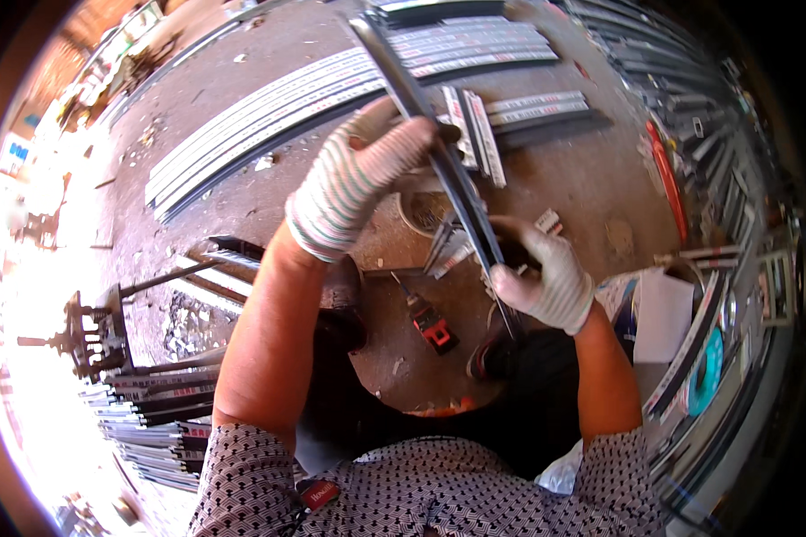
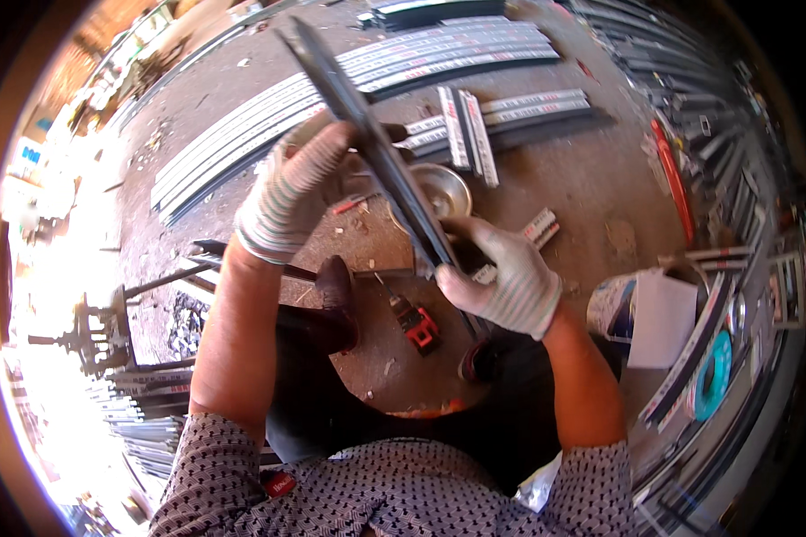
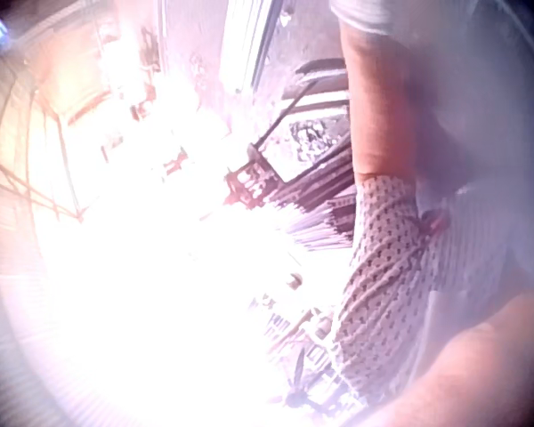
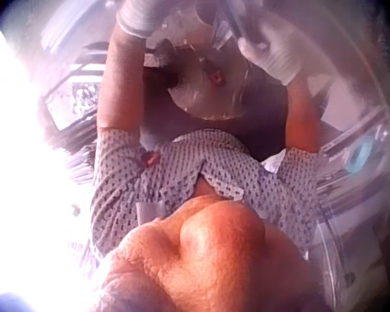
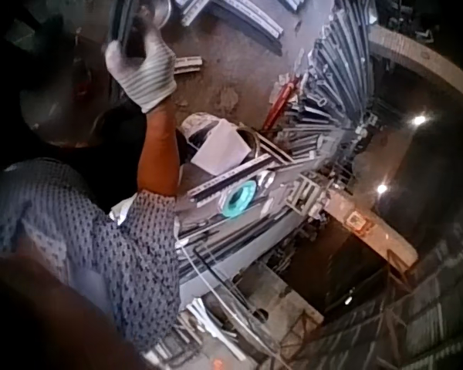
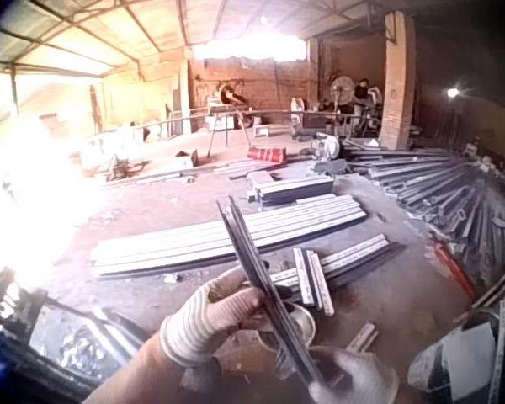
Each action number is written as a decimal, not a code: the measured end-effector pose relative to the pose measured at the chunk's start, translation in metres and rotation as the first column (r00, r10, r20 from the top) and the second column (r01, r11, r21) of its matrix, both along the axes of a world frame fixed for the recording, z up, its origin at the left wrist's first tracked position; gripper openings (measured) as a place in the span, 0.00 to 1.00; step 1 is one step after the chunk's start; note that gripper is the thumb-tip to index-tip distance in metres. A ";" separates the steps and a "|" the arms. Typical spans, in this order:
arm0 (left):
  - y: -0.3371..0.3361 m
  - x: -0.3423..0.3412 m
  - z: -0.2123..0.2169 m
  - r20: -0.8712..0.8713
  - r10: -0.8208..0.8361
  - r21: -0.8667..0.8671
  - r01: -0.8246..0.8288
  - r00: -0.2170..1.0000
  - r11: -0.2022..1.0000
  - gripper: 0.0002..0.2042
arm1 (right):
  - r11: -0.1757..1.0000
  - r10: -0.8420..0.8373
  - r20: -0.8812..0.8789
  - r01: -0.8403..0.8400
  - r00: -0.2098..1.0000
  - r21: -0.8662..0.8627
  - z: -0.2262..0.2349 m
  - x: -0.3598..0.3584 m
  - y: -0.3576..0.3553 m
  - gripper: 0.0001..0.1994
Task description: The person sits on the floor and assembles metal profiles by inserting small metal components into the ends of the bars. They use a cordless drill to drive screws into the profiles and a marker to label them. The person handles the profiles one by one, inserting parts and drilling, then stacks the finished pieces.
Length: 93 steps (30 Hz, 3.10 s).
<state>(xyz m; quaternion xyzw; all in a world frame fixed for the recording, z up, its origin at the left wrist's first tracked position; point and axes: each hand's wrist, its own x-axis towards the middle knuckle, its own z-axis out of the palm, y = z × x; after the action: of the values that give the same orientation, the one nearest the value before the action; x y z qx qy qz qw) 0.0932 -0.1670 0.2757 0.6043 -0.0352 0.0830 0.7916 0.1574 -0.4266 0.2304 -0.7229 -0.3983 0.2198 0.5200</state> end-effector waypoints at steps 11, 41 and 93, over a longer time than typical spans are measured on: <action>0.047 0.010 -0.037 -0.207 0.125 -0.155 -0.158 0.970 0.975 0.31 | 0.966 -0.181 0.122 0.152 0.976 0.211 -0.005 0.020 -0.041 0.17; 0.122 0.007 -0.025 -0.295 0.440 -0.295 -0.519 0.848 0.802 0.38 | -0.311 -0.904 0.398 0.397 0.157 -0.863 -0.352 -0.059 -0.397 0.34; 0.107 0.011 -0.023 -0.236 0.332 -0.389 -0.402 0.913 0.829 0.42 | 0.158 -0.691 0.399 0.665 0.603 -0.730 -0.334 -0.034 -0.364 0.21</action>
<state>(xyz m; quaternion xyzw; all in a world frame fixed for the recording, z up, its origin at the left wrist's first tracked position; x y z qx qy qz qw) 0.1042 -0.0599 0.2530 0.4151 0.1639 0.1915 0.8742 0.1239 -0.7906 -0.1036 -0.9698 0.1297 0.1332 0.1581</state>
